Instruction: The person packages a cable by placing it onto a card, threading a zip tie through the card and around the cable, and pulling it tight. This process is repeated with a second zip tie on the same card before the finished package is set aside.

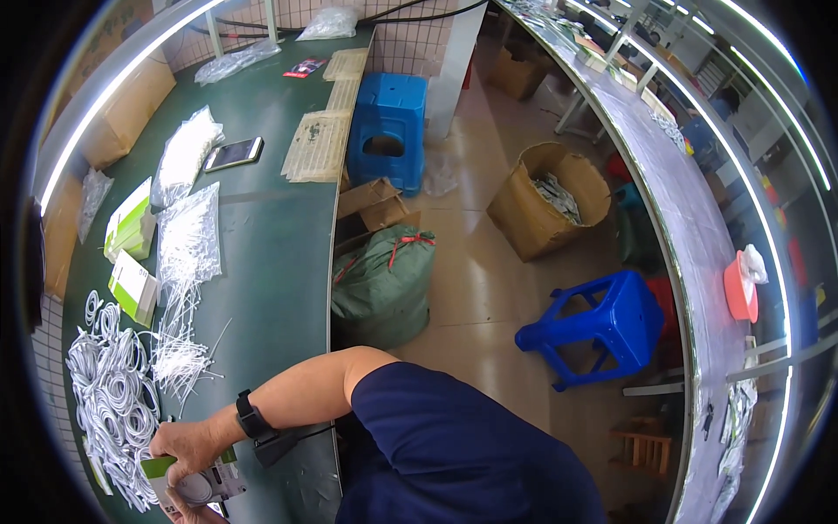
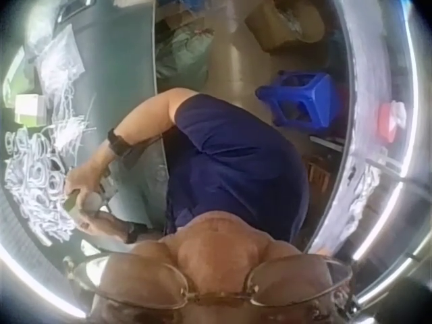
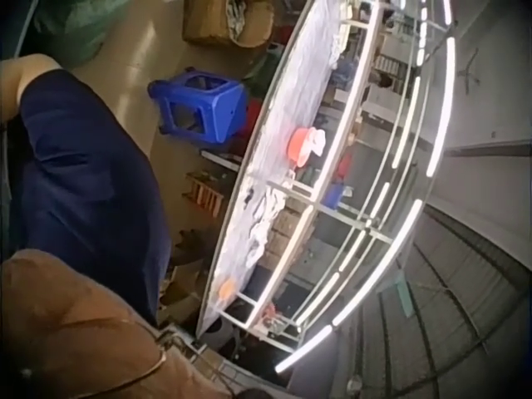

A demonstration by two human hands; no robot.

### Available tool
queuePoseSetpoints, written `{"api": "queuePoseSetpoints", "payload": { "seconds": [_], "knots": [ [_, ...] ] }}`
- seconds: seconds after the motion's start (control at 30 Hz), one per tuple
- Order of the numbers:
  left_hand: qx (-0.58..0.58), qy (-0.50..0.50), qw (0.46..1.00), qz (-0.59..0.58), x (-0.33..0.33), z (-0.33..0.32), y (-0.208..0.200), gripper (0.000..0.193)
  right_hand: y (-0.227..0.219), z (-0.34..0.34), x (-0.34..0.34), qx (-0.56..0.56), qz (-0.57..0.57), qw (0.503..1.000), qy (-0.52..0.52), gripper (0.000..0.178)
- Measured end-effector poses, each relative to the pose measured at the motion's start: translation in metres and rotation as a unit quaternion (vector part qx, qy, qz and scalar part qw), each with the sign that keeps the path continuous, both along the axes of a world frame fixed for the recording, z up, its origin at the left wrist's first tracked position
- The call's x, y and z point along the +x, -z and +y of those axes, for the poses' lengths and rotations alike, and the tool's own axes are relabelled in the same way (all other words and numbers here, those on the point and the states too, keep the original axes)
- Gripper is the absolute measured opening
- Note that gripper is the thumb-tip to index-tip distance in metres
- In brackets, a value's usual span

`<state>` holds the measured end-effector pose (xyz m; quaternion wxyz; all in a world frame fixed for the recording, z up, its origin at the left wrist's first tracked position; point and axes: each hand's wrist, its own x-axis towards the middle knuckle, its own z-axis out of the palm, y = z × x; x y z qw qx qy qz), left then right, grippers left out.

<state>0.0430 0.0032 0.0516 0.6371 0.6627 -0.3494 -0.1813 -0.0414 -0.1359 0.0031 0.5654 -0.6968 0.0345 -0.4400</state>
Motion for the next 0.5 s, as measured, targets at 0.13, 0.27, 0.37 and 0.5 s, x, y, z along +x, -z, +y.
{"api": "queuePoseSetpoints", "payload": {
  "seconds": [0.13,0.27,0.37,0.5],
  "knots": [
    [-0.022,0.026,0.999,-0.021,-0.003,-0.006,0.002,0.041,0.0,-0.001,-0.002,0.05,-0.008,0.999,0.01,0.033],
    [-0.052,0.047,0.997,-0.009,0.042,-0.002,0.027,0.037,0.005,-0.001,0.016,0.028,0.012,0.999,-0.01,0.034],
    [-0.092,0.094,0.989,0.068,0.042,0.01,0.044,0.027,-0.016,-0.012,-0.02,0.088,0.033,0.992,-0.084,0.034],
    [-0.067,0.054,0.995,0.044,0.004,-0.014,0.018,0.039,-0.025,-0.013,-0.042,0.138,0.156,0.977,-0.044,0.03]
  ]
}}
